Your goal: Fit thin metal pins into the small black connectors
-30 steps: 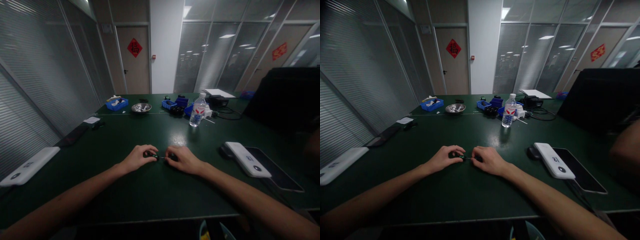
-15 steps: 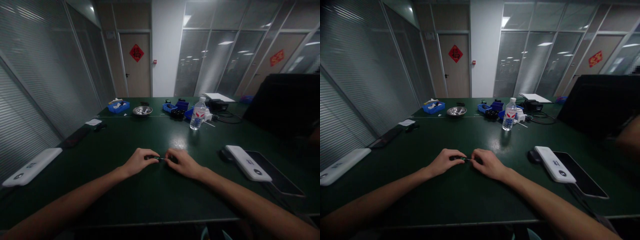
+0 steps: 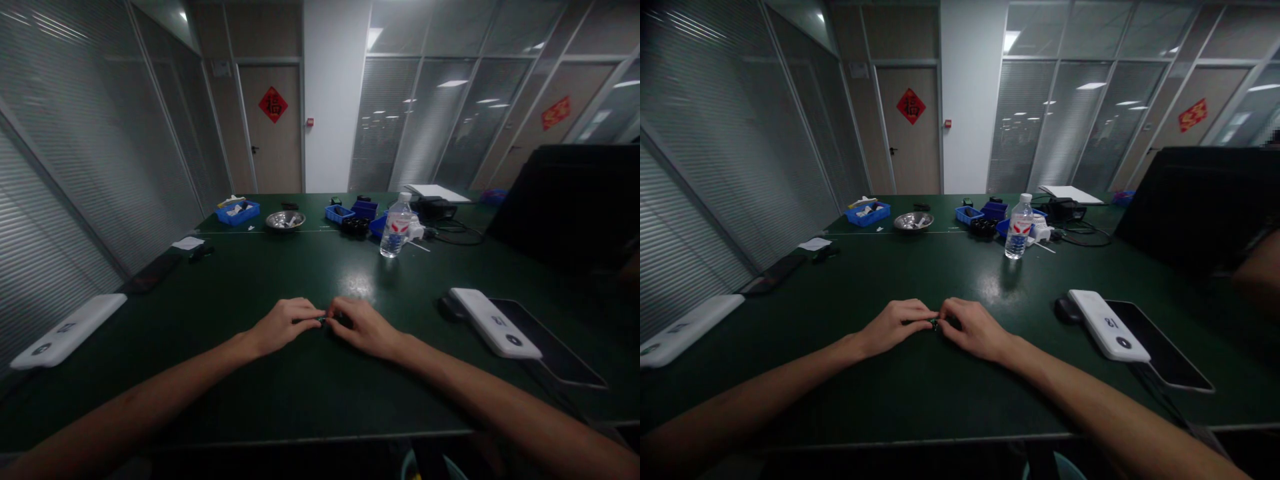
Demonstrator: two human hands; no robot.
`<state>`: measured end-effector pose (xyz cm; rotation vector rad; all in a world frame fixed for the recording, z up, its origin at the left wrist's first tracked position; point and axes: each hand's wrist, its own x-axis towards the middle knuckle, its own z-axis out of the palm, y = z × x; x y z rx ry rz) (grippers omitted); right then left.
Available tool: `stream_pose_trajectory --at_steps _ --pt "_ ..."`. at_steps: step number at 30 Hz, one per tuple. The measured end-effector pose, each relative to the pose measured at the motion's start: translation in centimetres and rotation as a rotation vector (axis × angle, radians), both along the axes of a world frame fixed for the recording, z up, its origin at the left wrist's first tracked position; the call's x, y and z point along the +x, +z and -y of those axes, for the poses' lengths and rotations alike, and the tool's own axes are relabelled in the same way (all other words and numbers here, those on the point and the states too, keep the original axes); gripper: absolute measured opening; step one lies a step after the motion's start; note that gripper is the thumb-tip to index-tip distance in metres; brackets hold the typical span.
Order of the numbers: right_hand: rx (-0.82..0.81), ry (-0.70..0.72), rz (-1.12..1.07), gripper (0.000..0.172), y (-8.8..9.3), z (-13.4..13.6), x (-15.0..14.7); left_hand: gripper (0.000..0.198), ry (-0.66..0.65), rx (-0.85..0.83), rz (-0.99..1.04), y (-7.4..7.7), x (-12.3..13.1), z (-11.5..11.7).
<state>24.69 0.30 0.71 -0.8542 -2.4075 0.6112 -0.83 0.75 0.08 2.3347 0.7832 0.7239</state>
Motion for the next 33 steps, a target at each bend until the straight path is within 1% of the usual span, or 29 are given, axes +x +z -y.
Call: stream_pose_trajectory --at_steps 8,12,15,18,23,29,31,33 --pt "-0.044 -0.025 -0.085 0.013 -0.2 0.3 -0.3 0.021 0.027 -0.080 0.061 0.1 0.3 0.1" --pt "0.006 0.021 -0.071 0.017 -0.5 0.1 -0.2 0.020 0.038 -0.112 0.061 0.1 0.4 0.0" --pt "0.065 0.057 -0.015 0.022 -0.5 0.0 -0.2 0.020 0.029 -0.133 0.036 0.1 0.4 0.0" --pt "0.113 0.057 0.032 0.025 -0.4 -0.1 0.0 0.024 0.043 -0.127 0.011 -0.1 0.3 -0.2" --pt "0.186 -0.013 0.132 0.028 -0.5 -0.9 0.6 0.045 0.162 -0.127 -0.015 -0.8 0.1 -0.6" --pt "0.281 -0.057 0.337 0.035 -0.6 -1.7 1.3 0.037 0.178 -0.119 -0.034 -0.7 0.2 -0.6" --pt "0.312 -0.046 0.391 0.037 -0.6 -1.7 1.3 0.030 0.188 -0.096 -0.052 -0.5 0.0 -0.6" --pt "0.330 -0.046 0.423 0.041 -0.6 -1.7 1.2 0.024 0.164 -0.087 -0.076 -0.3 -0.4 -0.7"
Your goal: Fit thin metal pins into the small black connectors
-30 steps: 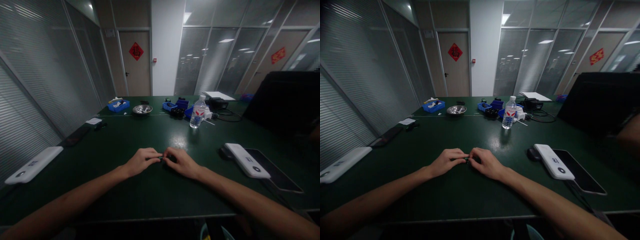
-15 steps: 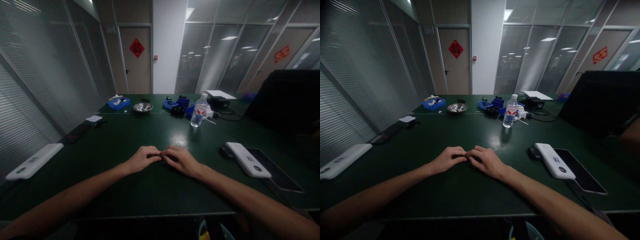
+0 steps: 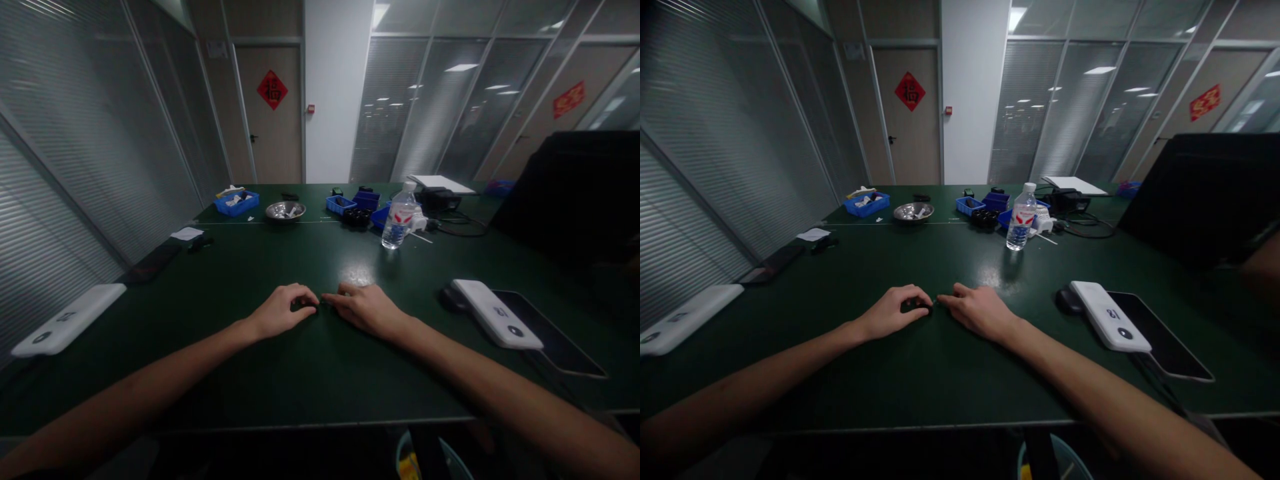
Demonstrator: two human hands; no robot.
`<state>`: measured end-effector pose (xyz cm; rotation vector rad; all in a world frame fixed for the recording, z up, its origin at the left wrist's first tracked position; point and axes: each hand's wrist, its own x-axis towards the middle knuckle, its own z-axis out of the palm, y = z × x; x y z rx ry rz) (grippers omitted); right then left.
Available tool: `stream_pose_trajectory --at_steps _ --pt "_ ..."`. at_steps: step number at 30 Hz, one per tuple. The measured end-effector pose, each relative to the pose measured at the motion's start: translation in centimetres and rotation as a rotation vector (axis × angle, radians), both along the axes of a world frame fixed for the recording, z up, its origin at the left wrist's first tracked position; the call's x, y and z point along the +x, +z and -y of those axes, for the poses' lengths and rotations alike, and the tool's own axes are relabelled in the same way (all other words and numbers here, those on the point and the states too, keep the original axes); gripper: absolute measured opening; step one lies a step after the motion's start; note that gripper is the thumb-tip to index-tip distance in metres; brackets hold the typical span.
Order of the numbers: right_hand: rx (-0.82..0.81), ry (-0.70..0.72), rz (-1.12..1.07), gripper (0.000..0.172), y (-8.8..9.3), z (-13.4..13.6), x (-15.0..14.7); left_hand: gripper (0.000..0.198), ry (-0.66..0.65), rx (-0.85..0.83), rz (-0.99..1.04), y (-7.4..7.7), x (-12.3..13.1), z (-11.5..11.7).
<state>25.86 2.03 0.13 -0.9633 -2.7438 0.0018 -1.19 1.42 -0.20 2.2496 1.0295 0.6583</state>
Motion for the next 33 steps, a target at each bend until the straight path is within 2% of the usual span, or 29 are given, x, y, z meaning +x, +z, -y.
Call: stream_pose_trajectory --at_steps 3,5,8,12,25,30,33 --pt "0.008 -0.068 0.011 0.046 0.0 -0.1 0.0 0.020 -0.102 -0.013 -0.014 0.4 -0.7 -0.3" --pt "0.001 -0.142 0.006 0.040 0.1 -0.3 0.2 0.020 -0.153 -0.019 -0.016 0.5 -1.0 -0.6" --pt "-0.040 -0.261 -0.015 0.023 0.2 -0.9 0.8 0.021 -0.166 -0.022 -0.021 0.4 -1.2 -0.8" --pt "-0.117 -0.334 -0.092 0.018 0.1 -1.5 1.7 0.021 -0.176 -0.019 -0.017 0.2 -1.1 -0.8" --pt "-0.160 -0.332 -0.160 0.017 -0.2 -1.8 2.0 0.021 -0.191 -0.011 -0.021 0.2 -1.3 -0.8" --pt "-0.167 -0.331 -0.165 0.017 0.1 -1.6 1.9 0.025 -0.151 -0.062 -0.008 0.1 -1.4 -1.0" --pt "-0.171 -0.338 -0.163 0.017 0.1 -1.6 1.8 0.020 -0.139 -0.016 0.028 0.1 -0.8 -0.9"
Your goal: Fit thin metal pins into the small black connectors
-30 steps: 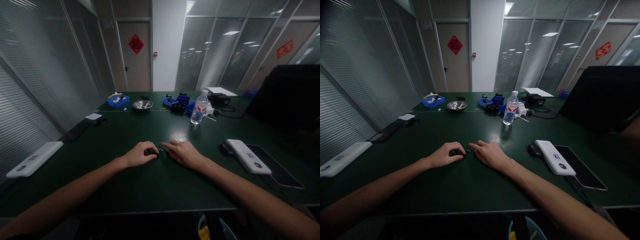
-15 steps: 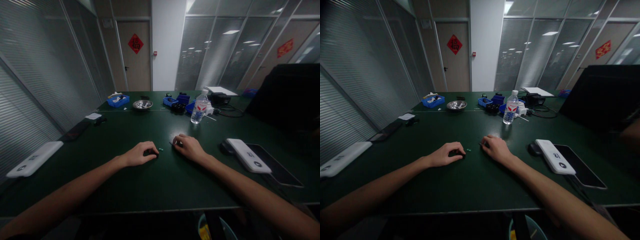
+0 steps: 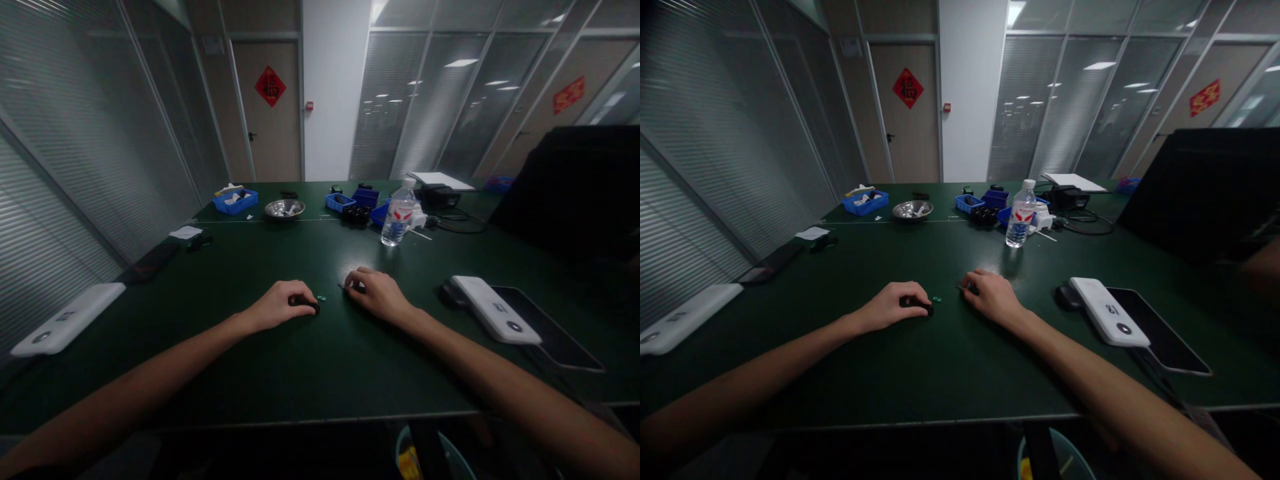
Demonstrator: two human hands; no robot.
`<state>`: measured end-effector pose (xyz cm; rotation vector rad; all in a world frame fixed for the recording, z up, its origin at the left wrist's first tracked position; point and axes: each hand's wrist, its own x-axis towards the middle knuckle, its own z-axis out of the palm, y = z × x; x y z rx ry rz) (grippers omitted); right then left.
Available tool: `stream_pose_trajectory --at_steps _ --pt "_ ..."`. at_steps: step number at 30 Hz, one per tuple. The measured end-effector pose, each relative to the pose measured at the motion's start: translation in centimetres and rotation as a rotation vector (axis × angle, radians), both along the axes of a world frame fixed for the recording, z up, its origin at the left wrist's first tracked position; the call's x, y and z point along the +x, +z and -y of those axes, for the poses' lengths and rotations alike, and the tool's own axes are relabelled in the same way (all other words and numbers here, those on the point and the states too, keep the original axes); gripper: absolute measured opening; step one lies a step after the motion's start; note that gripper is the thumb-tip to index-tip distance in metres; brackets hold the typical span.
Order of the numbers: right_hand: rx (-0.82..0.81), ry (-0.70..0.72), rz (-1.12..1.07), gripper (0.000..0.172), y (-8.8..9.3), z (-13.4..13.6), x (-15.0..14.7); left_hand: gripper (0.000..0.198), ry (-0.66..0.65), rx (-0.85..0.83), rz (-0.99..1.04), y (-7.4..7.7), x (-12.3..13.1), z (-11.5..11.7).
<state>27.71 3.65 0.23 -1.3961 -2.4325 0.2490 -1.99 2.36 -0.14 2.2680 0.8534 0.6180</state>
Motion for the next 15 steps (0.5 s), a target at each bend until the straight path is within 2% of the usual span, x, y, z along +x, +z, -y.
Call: stream_pose_trajectory --at_steps 4,9,12,15 --pt "0.005 -0.020 0.010 0.017 -0.2 -0.1 -0.1 0.013 -0.016 0.113 0.008 0.0 1.4 0.1" --pt "0.001 -0.030 0.013 0.017 -0.2 0.0 -0.1 0.022 -0.038 0.182 -0.130 0.1 1.6 -0.1" --pt "-0.007 -0.022 0.006 0.017 0.1 0.1 -0.1 0.025 -0.030 0.191 -0.166 0.3 0.0 -0.7" --pt "-0.020 -0.019 0.002 0.018 0.4 0.2 -0.1 0.028 0.088 0.117 -0.187 0.5 -3.3 -1.8"
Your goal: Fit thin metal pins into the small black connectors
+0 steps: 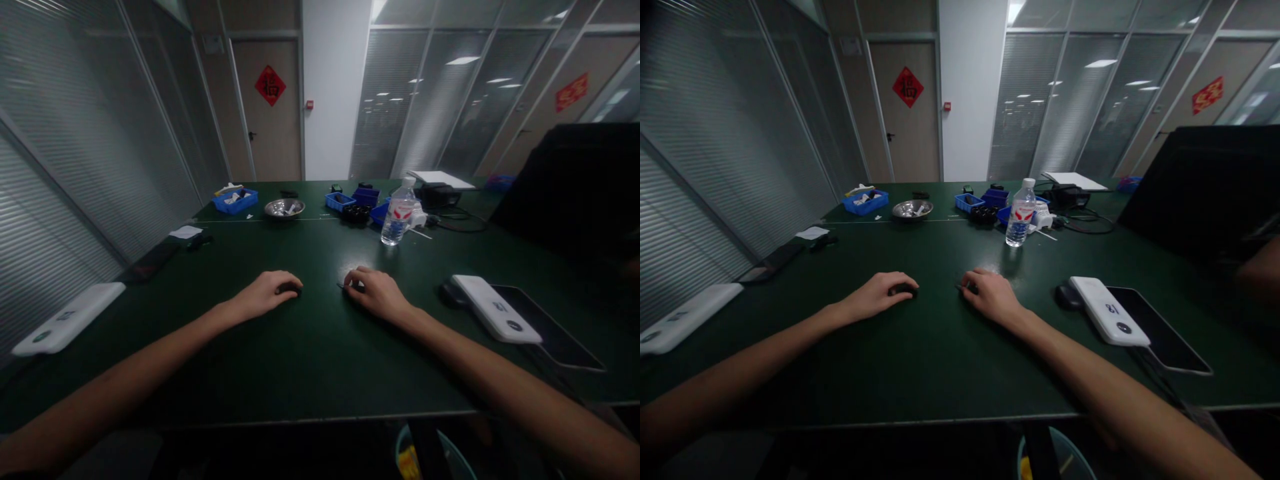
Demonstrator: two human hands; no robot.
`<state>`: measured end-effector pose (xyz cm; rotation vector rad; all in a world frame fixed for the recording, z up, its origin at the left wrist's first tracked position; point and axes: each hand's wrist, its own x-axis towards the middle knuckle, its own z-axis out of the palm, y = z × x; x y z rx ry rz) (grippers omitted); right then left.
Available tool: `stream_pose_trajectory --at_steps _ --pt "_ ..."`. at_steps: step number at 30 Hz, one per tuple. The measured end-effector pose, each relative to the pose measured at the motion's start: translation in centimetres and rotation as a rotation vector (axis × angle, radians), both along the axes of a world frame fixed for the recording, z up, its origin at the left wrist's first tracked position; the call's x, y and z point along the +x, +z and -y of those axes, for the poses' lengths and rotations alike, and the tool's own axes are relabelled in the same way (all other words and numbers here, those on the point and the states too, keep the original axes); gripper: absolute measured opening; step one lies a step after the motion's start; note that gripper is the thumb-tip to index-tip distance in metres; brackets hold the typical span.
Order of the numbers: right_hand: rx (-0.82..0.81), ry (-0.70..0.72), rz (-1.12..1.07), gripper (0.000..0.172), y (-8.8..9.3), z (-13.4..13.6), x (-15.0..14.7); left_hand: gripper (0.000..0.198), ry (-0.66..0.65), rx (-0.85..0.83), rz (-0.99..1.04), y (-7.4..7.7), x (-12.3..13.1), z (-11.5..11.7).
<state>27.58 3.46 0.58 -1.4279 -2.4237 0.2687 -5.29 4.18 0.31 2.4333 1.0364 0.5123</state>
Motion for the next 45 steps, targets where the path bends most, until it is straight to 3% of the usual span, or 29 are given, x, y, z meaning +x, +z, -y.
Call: stream_pose_trajectory --at_steps 4,11,15,32,45 --pt "0.001 0.001 0.009 0.018 0.0 0.0 0.0 0.038 0.241 -0.018 -0.075 -0.1 -7.2 -2.5" --pt "0.012 0.008 -0.005 0.018 -0.3 -0.1 0.1 0.042 0.759 0.035 -0.221 -1.6 -23.4 -6.3" --pt "-0.002 0.014 -0.006 0.019 -0.3 -0.2 0.1 0.043 0.823 0.052 -0.276 -1.7 -27.8 -6.3" --pt "-0.001 0.011 0.002 0.018 -0.2 -0.1 0.0 0.035 0.789 0.247 -0.243 -3.6 -28.7 -6.3" --pt "-0.023 0.015 -0.003 0.019 -0.2 -0.1 0.1 0.028 0.833 0.216 -0.175 -2.7 -27.3 -5.5"
